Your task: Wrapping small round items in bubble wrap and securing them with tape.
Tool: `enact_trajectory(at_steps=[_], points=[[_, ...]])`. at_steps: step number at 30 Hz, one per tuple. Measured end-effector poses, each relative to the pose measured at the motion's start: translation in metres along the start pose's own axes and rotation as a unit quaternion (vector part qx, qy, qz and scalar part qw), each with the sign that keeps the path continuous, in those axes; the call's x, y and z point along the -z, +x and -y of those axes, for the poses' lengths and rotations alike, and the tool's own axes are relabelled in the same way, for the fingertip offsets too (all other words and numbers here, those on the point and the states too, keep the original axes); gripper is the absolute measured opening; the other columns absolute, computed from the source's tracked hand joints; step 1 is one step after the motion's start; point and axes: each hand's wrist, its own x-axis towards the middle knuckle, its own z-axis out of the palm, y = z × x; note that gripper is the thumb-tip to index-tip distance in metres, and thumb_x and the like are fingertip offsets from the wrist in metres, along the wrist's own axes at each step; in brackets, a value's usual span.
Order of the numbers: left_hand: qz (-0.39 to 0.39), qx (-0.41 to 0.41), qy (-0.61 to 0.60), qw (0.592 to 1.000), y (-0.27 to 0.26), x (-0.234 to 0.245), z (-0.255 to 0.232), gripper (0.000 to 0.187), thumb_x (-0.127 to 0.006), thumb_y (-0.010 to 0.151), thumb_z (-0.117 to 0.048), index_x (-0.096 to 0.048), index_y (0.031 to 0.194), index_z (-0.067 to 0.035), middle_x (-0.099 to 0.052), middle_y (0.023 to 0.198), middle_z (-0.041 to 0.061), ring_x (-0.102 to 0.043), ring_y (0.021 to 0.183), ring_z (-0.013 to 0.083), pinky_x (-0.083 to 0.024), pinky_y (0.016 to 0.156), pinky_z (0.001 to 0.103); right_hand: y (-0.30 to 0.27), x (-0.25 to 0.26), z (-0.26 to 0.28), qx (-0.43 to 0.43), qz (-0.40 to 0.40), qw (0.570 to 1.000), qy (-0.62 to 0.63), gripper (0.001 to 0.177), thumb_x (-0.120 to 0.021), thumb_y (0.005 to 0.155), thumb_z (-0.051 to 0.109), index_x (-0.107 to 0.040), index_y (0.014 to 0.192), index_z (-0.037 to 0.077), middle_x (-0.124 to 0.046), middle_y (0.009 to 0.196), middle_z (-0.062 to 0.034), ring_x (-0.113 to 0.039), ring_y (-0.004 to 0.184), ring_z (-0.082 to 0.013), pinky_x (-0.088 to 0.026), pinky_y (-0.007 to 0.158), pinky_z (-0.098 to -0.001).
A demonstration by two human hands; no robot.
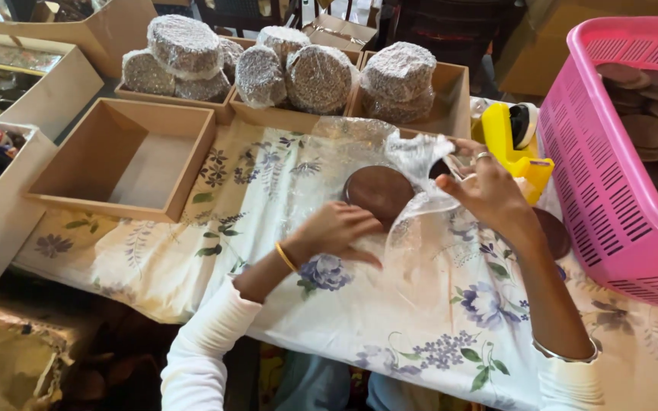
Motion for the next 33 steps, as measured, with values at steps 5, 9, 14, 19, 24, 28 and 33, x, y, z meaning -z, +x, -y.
enact_trajectory(at_steps=[5,9,14,19,24,28,33], points=[[0.073,0.032,-0.017,0.997,0.017,-0.005,-0.054,0.082,-0.063,0.075,-0.081,-0.064,0.102,-0.004,-0.063,0.089,0.007,-0.063,0.079,0.0231,-0.051,0.064,0.036,-0.001,-0.017,0.002,0.157,0.008,0.982,-0.101,0.099,-0.077,0.079,0.068,-0.048,0.14,-0.003,-0.06,0.135,-0.0267,-0.063,0.121,-0.0419,-0.051,0.099,-0.0461],[0.014,0.085,-0.04,0.995,0.015,-0.02,-0.07,0.077,-0.066,0.079,-0.071,-0.06,0.115,-0.003,-0.064,0.103,0.009,-0.063,0.094,0.0271,-0.051,0.075,0.038,0.004,-0.036,-0.007,0.135,-0.023,0.978,-0.16,0.084,-0.079,0.079,0.057,-0.057,0.131,-0.004,-0.068,0.11,-0.0308,-0.067,0.101,-0.0463,-0.054,0.083,-0.0503],[0.004,0.097,-0.013,0.995,0.002,-0.049,-0.064,0.053,-0.067,0.084,-0.039,-0.06,0.121,-0.001,-0.065,0.105,0.01,-0.063,0.099,0.0266,-0.051,0.082,0.039,0.024,-0.04,-0.038,0.05,-0.07,0.988,-0.129,0.053,-0.072,0.099,0.048,-0.068,0.101,-0.004,-0.071,0.084,-0.0232,-0.071,0.084,-0.039,-0.054,0.074,-0.048],[-0.003,0.079,-0.002,0.997,0.011,-0.025,-0.056,0.034,-0.068,0.085,-0.014,-0.063,0.117,-0.005,-0.067,0.099,0.006,-0.064,0.095,0.0229,-0.049,0.084,0.039,0.037,-0.039,-0.056,-0.04,-0.119,0.992,0.019,0.045,-0.072,0.1,0.04,-0.069,0.106,-0.005,-0.074,0.08,-0.0195,-0.072,0.071,-0.0276,-0.054,0.068,-0.0425],[-0.169,0.104,-0.006,0.98,0.011,-0.018,-0.032,0.024,-0.067,0.092,-0.008,-0.064,0.116,-0.007,-0.072,0.105,0.005,-0.067,0.09,0.0177,-0.052,0.086,0.037,0.043,-0.044,-0.058,0.006,0.03,0.915,0.402,0.052,-0.061,0.104,0.041,-0.056,0.131,-0.003,-0.076,0.109,-0.0106,-0.069,0.088,-0.0169,-0.053,0.074,-0.0324],[-0.209,0.139,-0.026,0.968,0.018,0.01,-0.025,0.017,-0.067,0.098,-0.011,-0.066,0.114,-0.009,-0.074,0.104,0.005,-0.069,0.088,0.0171,-0.051,0.084,0.036,0.039,-0.047,-0.057,0.092,0.099,0.893,0.43,0.069,-0.059,0.101,0.052,-0.055,0.141,-0.004,-0.072,0.124,-0.0115,-0.068,0.112,-0.0143,-0.054,0.098,-0.028],[-0.224,0.171,-0.138,0.95,0.025,0.029,-0.032,0.016,-0.072,0.097,-0.01,-0.068,0.112,-0.007,-0.075,0.1,0.007,-0.069,0.087,0.0219,-0.051,0.08,0.036,0.033,-0.05,-0.043,0.286,0.134,0.907,0.278,0.095,-0.076,0.088,0.052,-0.038,0.154,-0.005,-0.057,0.145,-0.0137,-0.054,0.131,-0.0207,-0.042,0.11,-0.0336]])
